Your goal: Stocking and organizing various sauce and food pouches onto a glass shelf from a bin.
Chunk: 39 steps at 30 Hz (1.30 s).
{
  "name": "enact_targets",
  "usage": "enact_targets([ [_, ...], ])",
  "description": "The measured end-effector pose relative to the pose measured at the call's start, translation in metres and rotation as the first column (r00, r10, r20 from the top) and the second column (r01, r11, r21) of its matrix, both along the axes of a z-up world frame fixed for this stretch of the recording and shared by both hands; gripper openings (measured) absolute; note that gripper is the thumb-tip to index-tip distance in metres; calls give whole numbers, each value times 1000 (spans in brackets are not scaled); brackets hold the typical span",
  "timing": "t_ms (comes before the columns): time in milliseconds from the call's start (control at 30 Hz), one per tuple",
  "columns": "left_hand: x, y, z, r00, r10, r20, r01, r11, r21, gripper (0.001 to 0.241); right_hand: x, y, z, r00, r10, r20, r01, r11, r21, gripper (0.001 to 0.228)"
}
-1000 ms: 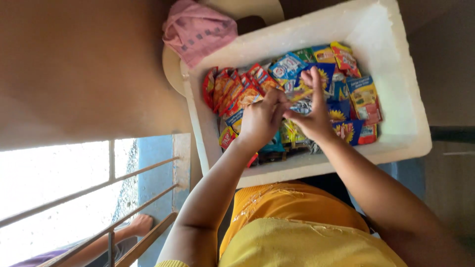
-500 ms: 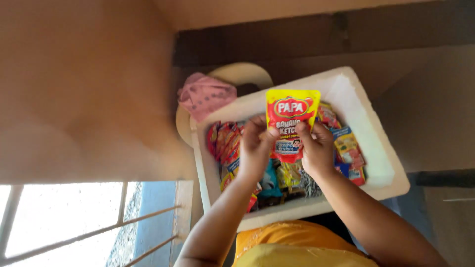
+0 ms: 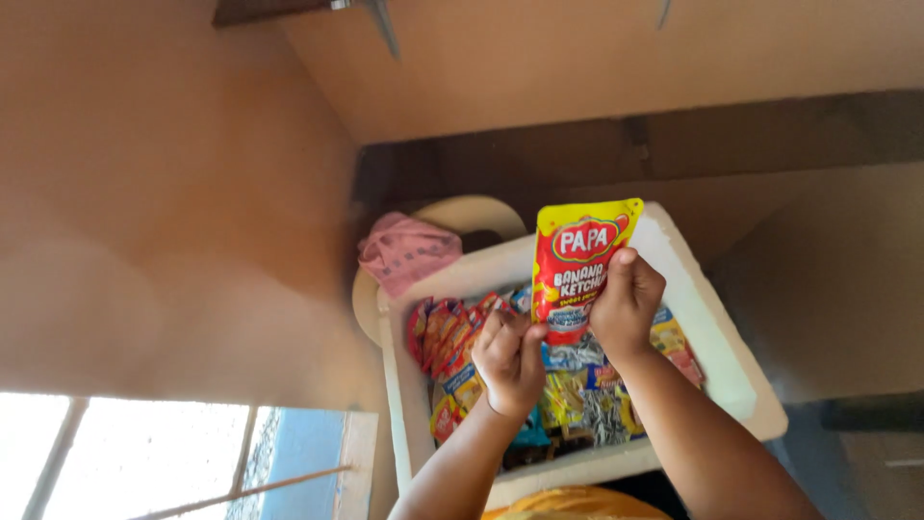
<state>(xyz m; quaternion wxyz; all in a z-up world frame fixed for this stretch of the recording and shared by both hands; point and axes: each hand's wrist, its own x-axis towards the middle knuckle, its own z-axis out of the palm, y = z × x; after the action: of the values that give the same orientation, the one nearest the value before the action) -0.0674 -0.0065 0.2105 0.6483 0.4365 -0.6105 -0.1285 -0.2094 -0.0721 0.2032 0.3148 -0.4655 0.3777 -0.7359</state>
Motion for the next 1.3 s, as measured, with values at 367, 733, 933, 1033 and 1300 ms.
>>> enact_targets([
  [367,-20,-68,106,896,-367,-249,415,892,180,46,-53,-80,66,996,61,-58,-65,995,-82,46],
  [733,-77,-227,211,848,-468,-248,436,883,-173,25,-106,-165,257,990,-4,-141,-54,912,-407,17],
  [933,-93,-315,298,924,-365,-110,328,908,-259,20,-161,-255,305,927,143,-346,-262,909,-325,19],
  [1033,-96,-352,323,980,-159,120,180,966,-187,13,-172,-286,324,886,218,-408,-289,950,-119,20],
  [1300,-114,-374,361,769,153,621,-351,913,208,24,-179,-391,310,669,88,-738,-125,992,4,20],
])
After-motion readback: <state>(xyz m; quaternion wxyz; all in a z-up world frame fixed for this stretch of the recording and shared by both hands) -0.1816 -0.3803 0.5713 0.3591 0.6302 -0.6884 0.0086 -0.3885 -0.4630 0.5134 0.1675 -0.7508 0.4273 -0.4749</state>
